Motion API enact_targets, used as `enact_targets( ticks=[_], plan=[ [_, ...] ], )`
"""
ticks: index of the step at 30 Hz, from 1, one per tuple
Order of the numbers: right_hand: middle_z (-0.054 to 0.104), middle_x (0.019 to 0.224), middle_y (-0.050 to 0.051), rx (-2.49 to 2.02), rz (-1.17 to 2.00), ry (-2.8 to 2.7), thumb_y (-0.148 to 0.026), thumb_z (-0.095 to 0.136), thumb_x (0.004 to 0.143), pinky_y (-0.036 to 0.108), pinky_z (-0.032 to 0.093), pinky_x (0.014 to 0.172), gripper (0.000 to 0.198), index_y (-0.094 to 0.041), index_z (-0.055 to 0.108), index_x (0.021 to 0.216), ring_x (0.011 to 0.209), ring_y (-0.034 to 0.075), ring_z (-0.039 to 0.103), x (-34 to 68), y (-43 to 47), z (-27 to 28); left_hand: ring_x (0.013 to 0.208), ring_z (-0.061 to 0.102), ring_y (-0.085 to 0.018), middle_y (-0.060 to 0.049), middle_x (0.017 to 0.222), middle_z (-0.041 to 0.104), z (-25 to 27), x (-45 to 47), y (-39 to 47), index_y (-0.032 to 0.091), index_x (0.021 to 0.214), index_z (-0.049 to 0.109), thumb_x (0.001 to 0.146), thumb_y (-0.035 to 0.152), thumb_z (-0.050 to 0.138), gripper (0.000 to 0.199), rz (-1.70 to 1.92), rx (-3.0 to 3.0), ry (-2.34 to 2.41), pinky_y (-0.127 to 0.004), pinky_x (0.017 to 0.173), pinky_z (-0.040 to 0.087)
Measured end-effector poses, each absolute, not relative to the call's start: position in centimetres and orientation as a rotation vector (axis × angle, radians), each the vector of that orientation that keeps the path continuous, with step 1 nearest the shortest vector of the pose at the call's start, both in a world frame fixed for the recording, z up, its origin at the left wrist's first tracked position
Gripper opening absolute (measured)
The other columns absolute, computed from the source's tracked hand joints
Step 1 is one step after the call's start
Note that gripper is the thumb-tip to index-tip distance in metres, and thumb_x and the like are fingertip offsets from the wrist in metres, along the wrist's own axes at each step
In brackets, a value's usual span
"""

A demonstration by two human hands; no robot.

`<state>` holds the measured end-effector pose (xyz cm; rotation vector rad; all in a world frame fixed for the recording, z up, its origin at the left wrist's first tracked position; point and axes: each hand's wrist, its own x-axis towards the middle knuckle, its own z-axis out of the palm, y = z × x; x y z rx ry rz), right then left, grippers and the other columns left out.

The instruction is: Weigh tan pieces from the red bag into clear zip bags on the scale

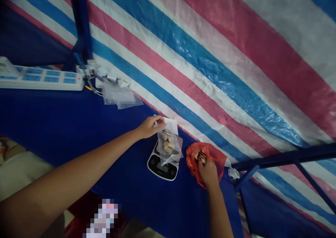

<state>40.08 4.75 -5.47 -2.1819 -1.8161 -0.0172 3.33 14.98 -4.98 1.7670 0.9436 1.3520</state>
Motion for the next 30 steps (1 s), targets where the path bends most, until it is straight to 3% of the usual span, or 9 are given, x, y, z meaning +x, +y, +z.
enact_targets(
  ticks=[5,9,15,20,23,25,30],
  plan=[
    [0.065,0.114,0.024,-2.117,-0.196,-1.795,-0.058,0.049,0.088,0.053,0.048,0.094,0.063,-0.008,0.063,0.122,0.111,0.039,0.062,38.2,2.3,-4.0,0.089,0.062,-0.021,-0.004,0.093,0.065,-5.3,3.8,14.6,0.021,0.099,0.059,0.082,0.040,0.064,0.026,1.355,1.879,0.963,-0.033,0.084,0.046],
    [0.065,0.117,0.025,-1.931,-0.250,-1.782,-0.054,0.046,0.091,0.055,0.045,0.100,0.058,-0.008,0.063,0.122,0.114,0.038,0.060,34.8,-0.8,-3.4,0.089,0.063,-0.020,-0.003,0.093,0.066,-5.4,4.2,14.5,0.021,0.101,0.060,0.081,0.035,0.064,0.025,1.332,1.859,0.955,-0.033,0.084,0.047],
    [0.070,0.118,0.014,-1.804,0.365,-1.481,-0.058,0.060,0.089,0.044,0.052,0.096,0.052,-0.018,0.063,0.121,0.108,0.029,0.066,28.8,-2.2,-2.2,0.090,0.066,-0.020,-0.004,0.093,0.069,-3.1,4.9,13.0,0.020,0.097,0.062,0.081,0.032,0.063,0.020,1.369,1.610,0.865,-0.032,0.083,0.049],
    [0.074,0.109,0.010,-1.637,0.914,-1.029,-0.066,0.066,0.081,0.032,0.057,0.062,0.057,-0.020,0.066,0.115,0.088,0.026,0.071,25.4,-1.2,-0.7,0.094,0.065,-0.021,-0.007,0.098,0.069,-0.2,6.7,9.9,0.020,0.094,0.060,0.086,0.041,0.062,0.023,1.477,1.443,0.729,-0.033,0.086,0.051],
    [0.071,0.122,0.007,-1.304,1.214,-0.718,-0.063,0.066,0.082,0.036,0.060,0.073,0.056,-0.026,0.063,0.124,0.100,0.026,0.071,24.8,-1.2,0.6,0.097,0.065,-0.021,-0.008,0.101,0.068,0.8,7.8,7.8,0.021,0.095,0.060,0.089,0.043,0.061,0.023,1.438,1.437,0.595,-0.034,0.089,0.051],
    [0.073,0.116,0.005,-1.234,1.242,-0.595,-0.056,0.072,0.079,0.036,0.061,0.074,0.052,-0.026,0.065,0.121,0.098,0.025,0.072,25.1,-1.6,1.3,0.103,0.064,-0.021,-0.007,0.105,0.067,1.0,8.3,6.6,0.023,0.094,0.061,0.090,0.042,0.062,0.020,1.377,1.445,0.468,-0.034,0.095,0.050],
    [0.075,0.090,0.000,-1.440,1.023,-0.551,-0.041,0.089,0.064,0.027,0.060,0.057,0.053,-0.022,0.068,0.109,0.073,0.019,0.071,28.3,-3.8,2.2,0.125,0.055,-0.022,-0.007,0.122,0.064,0.1,10.2,5.1,0.024,0.087,0.068,0.088,0.041,0.063,0.017,1.281,1.231,0.447,-0.037,0.113,0.039]
  ],
)
